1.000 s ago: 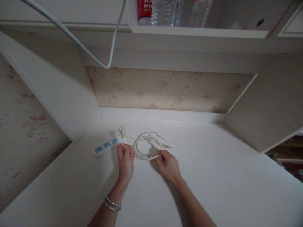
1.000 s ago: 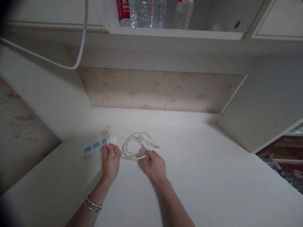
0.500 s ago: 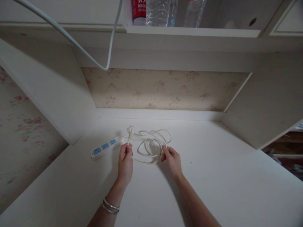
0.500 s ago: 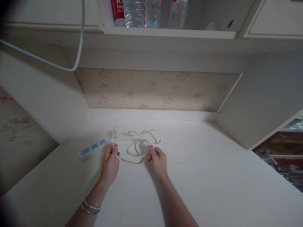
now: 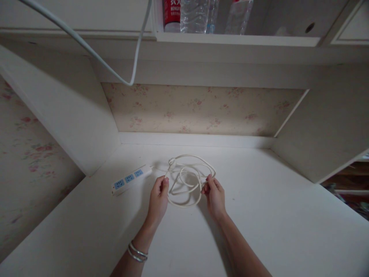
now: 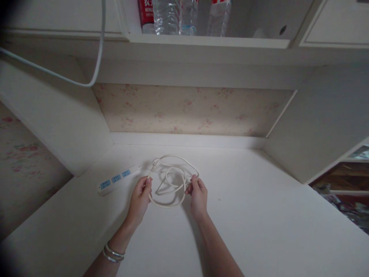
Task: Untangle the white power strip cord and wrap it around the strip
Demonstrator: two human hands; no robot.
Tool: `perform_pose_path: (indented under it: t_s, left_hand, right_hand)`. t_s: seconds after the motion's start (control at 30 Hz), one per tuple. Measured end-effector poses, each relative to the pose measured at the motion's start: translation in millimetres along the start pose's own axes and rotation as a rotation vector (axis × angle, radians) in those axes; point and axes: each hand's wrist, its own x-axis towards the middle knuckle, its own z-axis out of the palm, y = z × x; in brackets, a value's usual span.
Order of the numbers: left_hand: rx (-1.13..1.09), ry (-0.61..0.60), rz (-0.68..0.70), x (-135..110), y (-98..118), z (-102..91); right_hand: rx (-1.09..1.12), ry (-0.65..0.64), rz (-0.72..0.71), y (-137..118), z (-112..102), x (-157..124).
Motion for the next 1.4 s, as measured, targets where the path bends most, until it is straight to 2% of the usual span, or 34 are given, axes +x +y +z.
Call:
perform_pose_path:
  t_s: [0.2,0.33,0.73,0.9,1.0,1.17,1.4]
  left_hand:
    - [-0.032,-0.032,-0.078,-2,4,4.3]
    - [-0.081,-0.078,-0.124,-3,8,5.5]
    - [0.139,-0.032,0.119,-12,3,-2.9]
    - [0.185,-0.064,0.124,-14,2,-1.3]
    - [0.21,-0.074,0.135,-15,5,-0.2]
    - [0.254,-0.107,0.206,-14,9,1.3]
    - [0.265,-0.132,0.177,-13,8,-1.3]
  right_hand:
    - [0.076,-0.021,0.086,-5,0,-1]
    - [0.063,-0.027,0.086,-5,-1,0]
    - [0.053,-0.072,0.074,-6,2,-3]
    - [-0.037,-0.06,0.017,-5,0,-2]
    - [-0.129,-0.106,-0.049,-5,0,-5]
    - [-0.195,-0.148,-0.034,-2,2,-9]
    - [-0.15,-0.134,-0.028,-4,3,-9]
